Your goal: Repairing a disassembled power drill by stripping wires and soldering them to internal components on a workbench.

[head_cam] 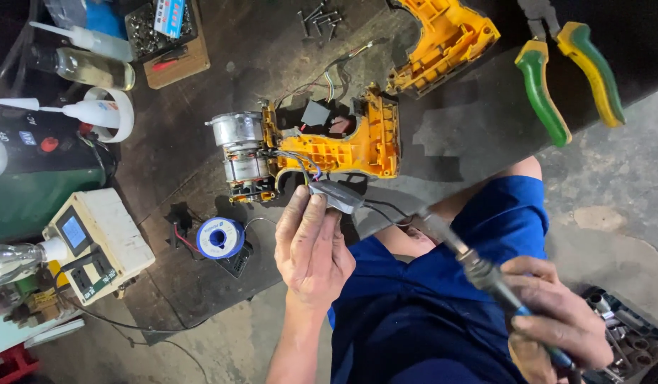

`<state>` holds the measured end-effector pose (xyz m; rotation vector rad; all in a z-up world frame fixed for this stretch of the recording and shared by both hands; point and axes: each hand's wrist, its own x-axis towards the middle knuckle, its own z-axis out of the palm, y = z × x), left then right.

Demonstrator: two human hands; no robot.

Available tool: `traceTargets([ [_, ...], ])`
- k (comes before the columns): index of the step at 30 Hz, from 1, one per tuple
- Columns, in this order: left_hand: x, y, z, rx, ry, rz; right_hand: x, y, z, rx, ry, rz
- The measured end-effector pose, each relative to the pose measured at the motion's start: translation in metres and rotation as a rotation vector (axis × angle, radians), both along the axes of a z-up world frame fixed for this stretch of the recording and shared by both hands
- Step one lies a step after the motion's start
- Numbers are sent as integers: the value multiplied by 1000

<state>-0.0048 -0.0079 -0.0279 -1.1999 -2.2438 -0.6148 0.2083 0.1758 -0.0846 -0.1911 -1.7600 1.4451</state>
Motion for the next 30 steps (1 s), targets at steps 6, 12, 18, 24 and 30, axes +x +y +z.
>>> traceTargets([
  [6, 0, -1, -4, 15, -7, -14, -26, -1, 50, 81, -74, 113],
  [12, 2, -4, -8, 79, -89, -13, -22, -20, 44, 12, -236, 35],
  [18, 1, 0, 0, 55, -73, -9, -39, -27, 53, 16, -242, 35],
  [24, 2, -3, -6, 72, -116, -2, -38, -29, 46, 45, -288, 4],
  [30, 4, -4, -7, 80, -148, 12, -41, -29, 39, 58, -246, 2],
])
